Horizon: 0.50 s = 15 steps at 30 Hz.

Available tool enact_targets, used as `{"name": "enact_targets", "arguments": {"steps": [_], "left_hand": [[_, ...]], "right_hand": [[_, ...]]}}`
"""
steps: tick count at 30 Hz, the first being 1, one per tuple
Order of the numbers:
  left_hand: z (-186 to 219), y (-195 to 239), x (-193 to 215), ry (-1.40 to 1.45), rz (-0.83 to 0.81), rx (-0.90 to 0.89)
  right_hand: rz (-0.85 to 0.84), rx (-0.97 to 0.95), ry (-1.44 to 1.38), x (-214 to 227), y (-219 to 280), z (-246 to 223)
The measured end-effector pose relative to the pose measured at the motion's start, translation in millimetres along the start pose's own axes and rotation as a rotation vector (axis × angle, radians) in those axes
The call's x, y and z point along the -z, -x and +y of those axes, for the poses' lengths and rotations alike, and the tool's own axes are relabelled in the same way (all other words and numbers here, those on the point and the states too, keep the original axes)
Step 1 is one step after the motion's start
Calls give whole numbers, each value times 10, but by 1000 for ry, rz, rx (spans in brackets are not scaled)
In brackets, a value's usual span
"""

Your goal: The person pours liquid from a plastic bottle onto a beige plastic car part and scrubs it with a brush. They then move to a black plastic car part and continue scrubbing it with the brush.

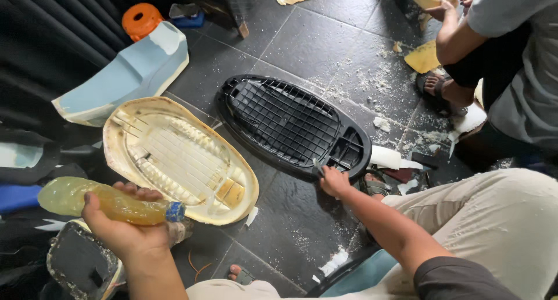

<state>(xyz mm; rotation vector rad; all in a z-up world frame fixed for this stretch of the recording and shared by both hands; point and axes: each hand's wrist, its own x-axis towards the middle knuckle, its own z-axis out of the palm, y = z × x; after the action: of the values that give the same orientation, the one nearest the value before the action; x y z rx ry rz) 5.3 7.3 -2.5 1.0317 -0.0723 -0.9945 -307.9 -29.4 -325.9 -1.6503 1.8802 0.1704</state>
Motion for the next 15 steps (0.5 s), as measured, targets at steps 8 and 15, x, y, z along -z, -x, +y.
{"name": "enact_targets", "arguments": {"steps": [8,15], "left_hand": [[72,-98,428,71,46,-12],[168,-4,534,-1,60,-102]], "right_hand": [[16,92,24,-133,130,48],[-348,0,375,-292,445,-60]]}}
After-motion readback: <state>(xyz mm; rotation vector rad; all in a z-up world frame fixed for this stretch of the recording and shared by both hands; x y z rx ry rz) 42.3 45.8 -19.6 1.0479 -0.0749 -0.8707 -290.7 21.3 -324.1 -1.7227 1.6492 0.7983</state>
